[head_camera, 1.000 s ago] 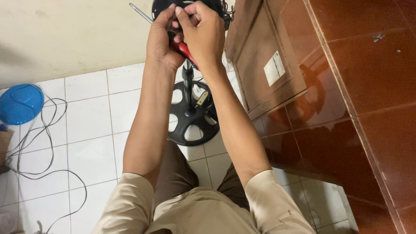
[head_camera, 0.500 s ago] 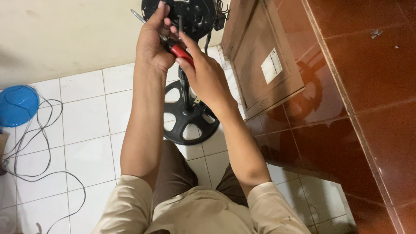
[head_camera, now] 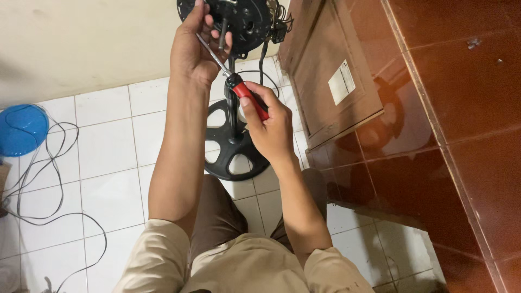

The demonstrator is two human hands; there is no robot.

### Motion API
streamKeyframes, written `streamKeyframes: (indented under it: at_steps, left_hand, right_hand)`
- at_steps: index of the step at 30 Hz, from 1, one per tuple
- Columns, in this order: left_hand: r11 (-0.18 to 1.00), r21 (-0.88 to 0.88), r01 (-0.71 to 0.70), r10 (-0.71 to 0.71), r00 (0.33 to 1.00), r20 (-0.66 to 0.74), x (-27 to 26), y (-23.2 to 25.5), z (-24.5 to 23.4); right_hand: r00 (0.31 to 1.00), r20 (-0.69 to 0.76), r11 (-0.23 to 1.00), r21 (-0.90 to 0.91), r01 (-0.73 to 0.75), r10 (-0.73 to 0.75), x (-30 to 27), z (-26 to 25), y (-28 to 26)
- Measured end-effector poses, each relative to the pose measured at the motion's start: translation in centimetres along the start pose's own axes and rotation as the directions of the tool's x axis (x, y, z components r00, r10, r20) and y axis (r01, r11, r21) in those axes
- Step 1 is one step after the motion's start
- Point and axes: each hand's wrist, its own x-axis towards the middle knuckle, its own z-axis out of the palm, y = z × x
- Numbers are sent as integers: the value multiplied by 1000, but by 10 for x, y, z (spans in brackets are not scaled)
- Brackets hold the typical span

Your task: The person disassembles a standing electric fan using a screwdriver. They remove the front grill, unscrew the motor housing, and detach the rear grill, placing the parts on the floor.

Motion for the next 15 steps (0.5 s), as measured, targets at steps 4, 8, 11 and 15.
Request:
streamKeyframes:
  at_steps: [4,8,11,15]
  left_hand:
    - [998,26,-48,48,999,5,-5,-3,2]
    - [999,20,-44,45,997,-59,-9,-5,7]
    - [999,3,-46,46,998,-38,-13,-7,11]
    - [1000,3,-21,21,996,-89,-25,-13,15]
  right_hand:
    - [996,-93,999,43,6,-2,-6,-8,-5]
    - [993,-85,996,23,-83,84,-3,-13,-6]
    - [997,-73,997,65,-30,34,1,-8,-3]
    - [986,-57,973,180,-147,159,2,-11,5]
